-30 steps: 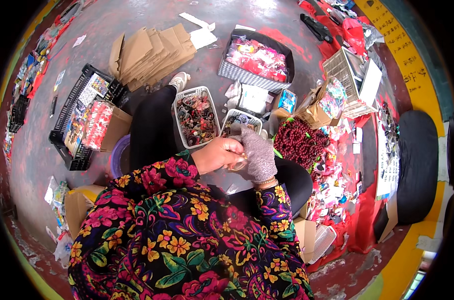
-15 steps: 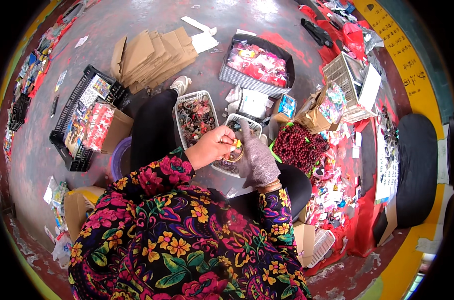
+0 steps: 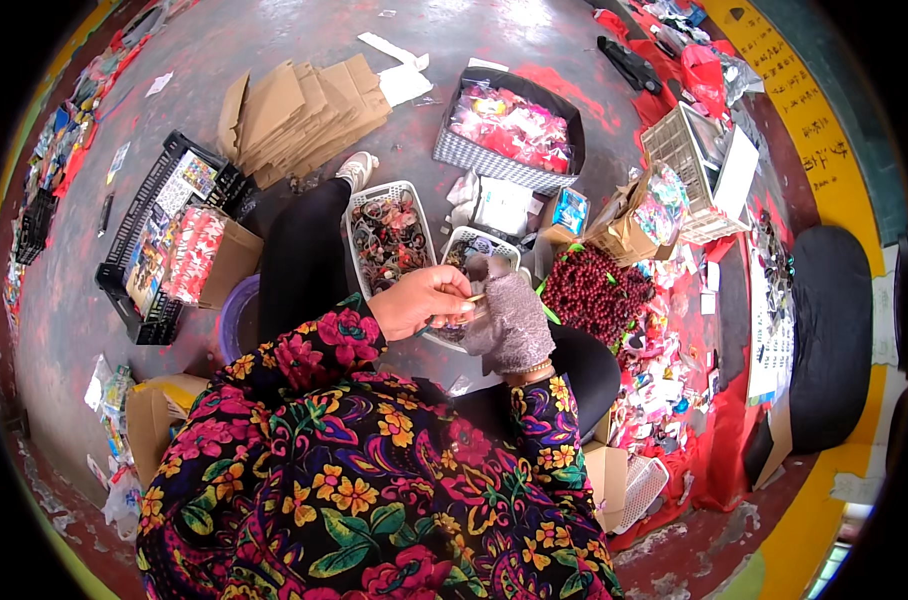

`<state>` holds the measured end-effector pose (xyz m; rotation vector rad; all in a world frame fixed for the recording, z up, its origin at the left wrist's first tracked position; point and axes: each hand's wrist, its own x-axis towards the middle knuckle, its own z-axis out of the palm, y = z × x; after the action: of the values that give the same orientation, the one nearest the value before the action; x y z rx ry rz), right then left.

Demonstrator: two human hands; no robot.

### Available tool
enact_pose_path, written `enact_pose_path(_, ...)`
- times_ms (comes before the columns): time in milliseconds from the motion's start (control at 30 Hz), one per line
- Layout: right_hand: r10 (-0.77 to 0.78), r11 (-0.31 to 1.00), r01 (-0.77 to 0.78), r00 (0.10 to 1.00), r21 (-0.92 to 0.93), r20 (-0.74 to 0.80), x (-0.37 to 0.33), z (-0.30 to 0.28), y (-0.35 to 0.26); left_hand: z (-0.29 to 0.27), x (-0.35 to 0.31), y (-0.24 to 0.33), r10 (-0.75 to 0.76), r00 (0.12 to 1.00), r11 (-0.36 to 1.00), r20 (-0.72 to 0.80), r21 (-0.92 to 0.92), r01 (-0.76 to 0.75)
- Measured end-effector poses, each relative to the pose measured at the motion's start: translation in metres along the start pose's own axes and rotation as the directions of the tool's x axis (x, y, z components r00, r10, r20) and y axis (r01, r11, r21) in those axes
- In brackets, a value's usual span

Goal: The person sits on the floor and wipes small hair accessories with a cloth. They pick items from a white basket, wipe each one, and place them into another basket. The person also dips the cloth into a purple bucket of water to clean it.

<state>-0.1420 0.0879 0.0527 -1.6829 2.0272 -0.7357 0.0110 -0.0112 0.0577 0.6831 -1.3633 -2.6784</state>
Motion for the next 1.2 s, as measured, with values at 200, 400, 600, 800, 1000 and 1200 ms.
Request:
enact_pose_path(200, -0.01, 0.996, 0.006, 0.999, -0.086, -0.047, -0.012, -0.006, -0.014, 0.011, 0.001, -0.006, -0.051, 0.998, 0.998, -0.044, 0.045, 0.053)
enact_pose_path(400, 0.009, 0.971, 0.086, 0.92, 0.224, -0.393, -0.014, -0.003, -0.025, 0.002, 0.005, -0.012, -0.031, 0.994, 1.0, -0.1, -0.004, 0.031)
enact_pose_path(600, -0.159, 0.987, 0.162, 0.978, 0.009, -0.132, 0.0, -0.017, -0.033, -0.004, 0.002, -0.007, -0.018, 0.993, 0.993, -0.121, -0.116, 0.004)
enact_pose_path(800, -0.135, 0.974, 0.108, 0.983, -0.198, -0.125, -0.002, 0.001, -0.016, 0.0, 0.002, -0.006, -0.045, 0.993, 0.991, -0.11, -0.129, 0.031)
enact_pose_path(1000, -0.108, 0.972, 0.107, 0.994, -0.21, 0.008, -0.005, -0.01, -0.016, 0.004, 0.003, -0.009, -0.078, 0.997, 0.993, -0.028, -0.085, 0.076)
enact_pose_path(1200, -0.126, 0.992, 0.117, 0.961, -0.054, -0.245, -0.008, -0.015, -0.032, -0.002, 0.004, -0.01, -0.065, 0.998, 0.982, 0.007, -0.178, 0.065)
